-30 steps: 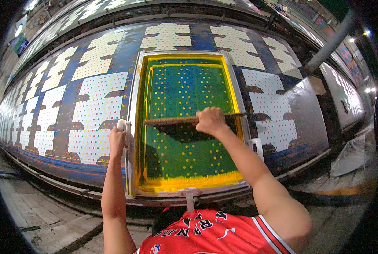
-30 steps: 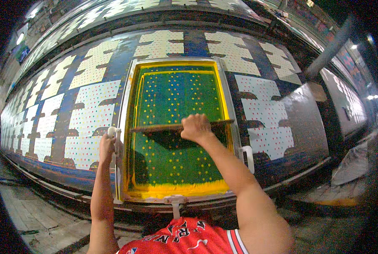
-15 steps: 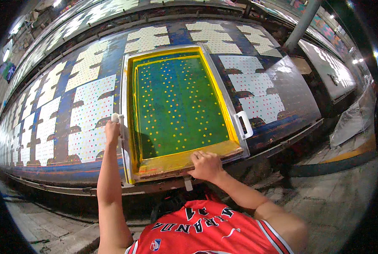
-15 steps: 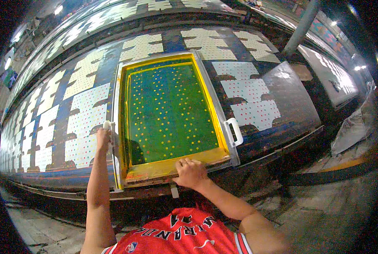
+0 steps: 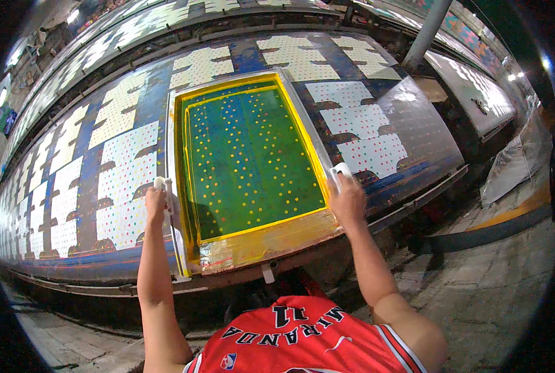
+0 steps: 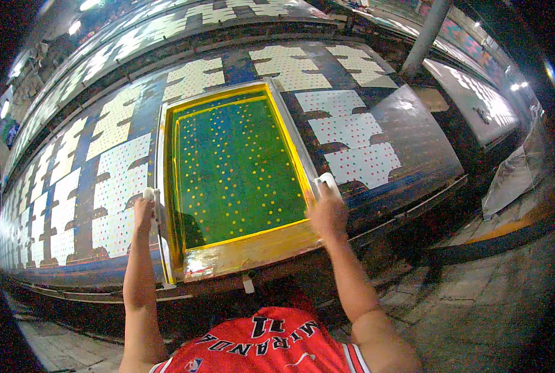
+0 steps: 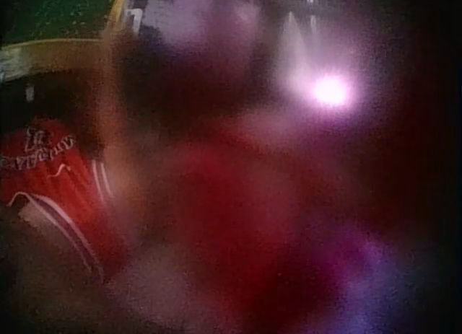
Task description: The person uses a squeegee to spread yellow ink across a screen printing frame placed over a patterned surface. They repeatedly pull the squeegee across the screen to transfer ink through the mesh onto the underlying material.
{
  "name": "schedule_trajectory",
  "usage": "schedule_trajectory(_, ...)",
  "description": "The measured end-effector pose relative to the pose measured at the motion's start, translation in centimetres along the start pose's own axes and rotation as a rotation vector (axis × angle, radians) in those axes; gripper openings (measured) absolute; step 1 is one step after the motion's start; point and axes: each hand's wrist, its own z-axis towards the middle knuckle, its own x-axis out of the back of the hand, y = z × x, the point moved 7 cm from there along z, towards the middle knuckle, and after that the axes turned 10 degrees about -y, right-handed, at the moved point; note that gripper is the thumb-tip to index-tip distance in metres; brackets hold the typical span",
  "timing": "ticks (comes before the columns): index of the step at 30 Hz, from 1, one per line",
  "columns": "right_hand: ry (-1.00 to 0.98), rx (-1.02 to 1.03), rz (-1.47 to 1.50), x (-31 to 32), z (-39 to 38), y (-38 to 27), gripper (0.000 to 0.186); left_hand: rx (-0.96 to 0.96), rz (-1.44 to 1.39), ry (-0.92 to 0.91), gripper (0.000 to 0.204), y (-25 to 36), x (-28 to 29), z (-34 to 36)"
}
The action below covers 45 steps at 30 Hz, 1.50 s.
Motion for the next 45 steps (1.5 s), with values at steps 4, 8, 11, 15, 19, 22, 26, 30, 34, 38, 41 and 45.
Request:
schedule_trajectory(4,-0.300,-0.366,0.073,-3.1,3.6,10.3,0.057,0.122,-0.334,-0.032,0.019,1.6,1.0,-1.6)
schedule_trajectory(8,-0.307,-0.410,0.350,-5.8,3.8,13.2,0.071,0.022,-0.426,0.065,0.010,7.8,5.2,-2.5)
schedule_trajectory(11,-0.341,-0.352,0.389,-4.8,4.7,14.5,0.070,-0.021,-0.407,0.064,0.005,13.2,6.7,-2.9)
schedule_trajectory(15,-0.252,-0.312,0.490,0.3,8.7,20.1,0.067,0.015,-0.422,0.094,0.008,19.3,1.3,-4.6)
schedule_trajectory(19,-0.279,-0.308,0.378,6.3,13.6,29.0,0.066,0.047,-0.532,0.115,0.004,23.7,-8.5,-5.0)
schedule_trajectory(22,-0.261,-0.324,0.322,9.5,16.4,36.1,0.068,0.085,-0.549,0.112,0.003,25.8,-17.1,-5.3)
schedule_trajectory(26,-0.338,-0.413,0.300,11.1,18.4,44.6,0.064,0.091,-0.643,0.148,0.005,28.3,-26.2,-6.7)
schedule_trajectory(30,-0.374,-0.416,0.343,12.2,19.1,49.4,0.057,0.158,-0.684,0.082,0.010,30.2,-31.3,-8.3)
schedule_trajectory(34,-0.405,-0.426,0.351,13.3,19.1,52.0,0.055,0.171,-0.594,0.122,0.007,31.1,-33.2,-9.4)
schedule_trajectory(38,-0.449,-0.414,0.343,13.3,18.9,53.4,0.054,0.140,-0.433,0.168,0.012,31.5,-33.8,-9.1)
schedule_trajectory(41,-0.444,-0.411,0.359,13.4,18.8,54.0,0.052,0.180,-0.528,0.141,0.020,31.1,-34.7,-9.0)
schedule_trajectory(45,-0.462,-0.462,0.380,14.0,18.1,54.9,0.051,0.176,-0.419,0.143,0.020,31.3,-35.3,-9.9)
